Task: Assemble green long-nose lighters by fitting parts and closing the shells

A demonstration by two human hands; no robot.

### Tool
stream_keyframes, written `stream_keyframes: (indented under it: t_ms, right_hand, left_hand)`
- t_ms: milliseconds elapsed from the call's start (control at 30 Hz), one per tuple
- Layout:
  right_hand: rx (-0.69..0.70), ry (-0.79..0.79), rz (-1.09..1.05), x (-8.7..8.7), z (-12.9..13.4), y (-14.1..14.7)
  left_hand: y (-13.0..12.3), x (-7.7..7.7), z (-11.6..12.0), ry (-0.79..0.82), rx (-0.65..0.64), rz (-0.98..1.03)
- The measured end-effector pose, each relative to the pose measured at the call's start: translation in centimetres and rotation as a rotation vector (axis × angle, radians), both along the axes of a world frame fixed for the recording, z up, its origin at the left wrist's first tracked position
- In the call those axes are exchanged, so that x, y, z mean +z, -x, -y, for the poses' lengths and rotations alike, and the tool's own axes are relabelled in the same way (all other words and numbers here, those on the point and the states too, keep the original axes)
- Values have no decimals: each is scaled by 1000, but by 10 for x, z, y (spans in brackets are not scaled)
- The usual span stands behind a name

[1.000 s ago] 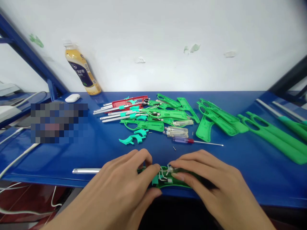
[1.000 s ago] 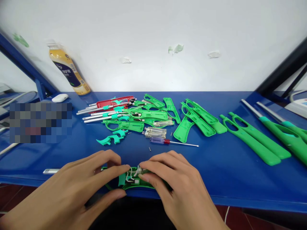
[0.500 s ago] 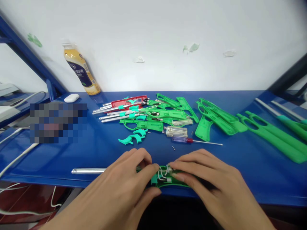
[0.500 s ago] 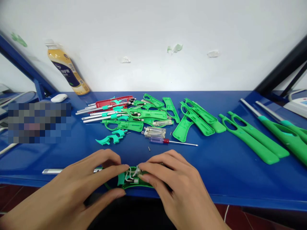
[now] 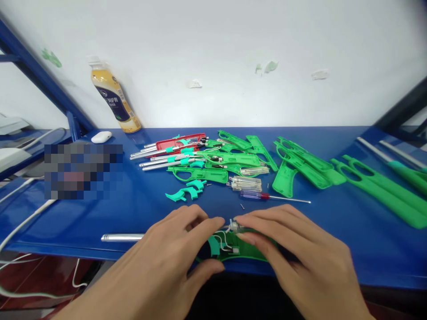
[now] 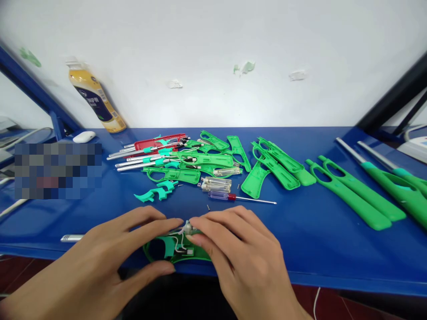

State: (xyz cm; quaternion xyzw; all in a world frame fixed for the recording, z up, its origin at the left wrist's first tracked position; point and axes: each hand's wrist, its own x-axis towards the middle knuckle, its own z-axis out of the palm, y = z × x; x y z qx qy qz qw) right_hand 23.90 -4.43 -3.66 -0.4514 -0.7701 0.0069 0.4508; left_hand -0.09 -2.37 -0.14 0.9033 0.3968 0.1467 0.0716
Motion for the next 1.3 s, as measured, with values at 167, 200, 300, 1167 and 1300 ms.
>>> stream_keyframes:
  t_ms: [167, 200, 300, 1167, 1300]
  right_hand:
    - [-44, -17, 26, 1, -1, 3]
    - [-49, -10, 34, 1, -1, 4]
    - [-53, 1, 37, 0, -1, 5]
    - [-87, 6, -11, -6, -2, 7]
    - [-93, 5, -10, -8, -1, 7]
  left_hand:
    - [-1, 3, -1, -31, -11, -25]
    - [-1, 4, -1, -38, -8, -42]
    - [-1, 5, 2, -73, 11, -92]
    - [-3, 3, 7, -265, -133, -214]
    - [-6, 4, 7, -285, -116, -195]
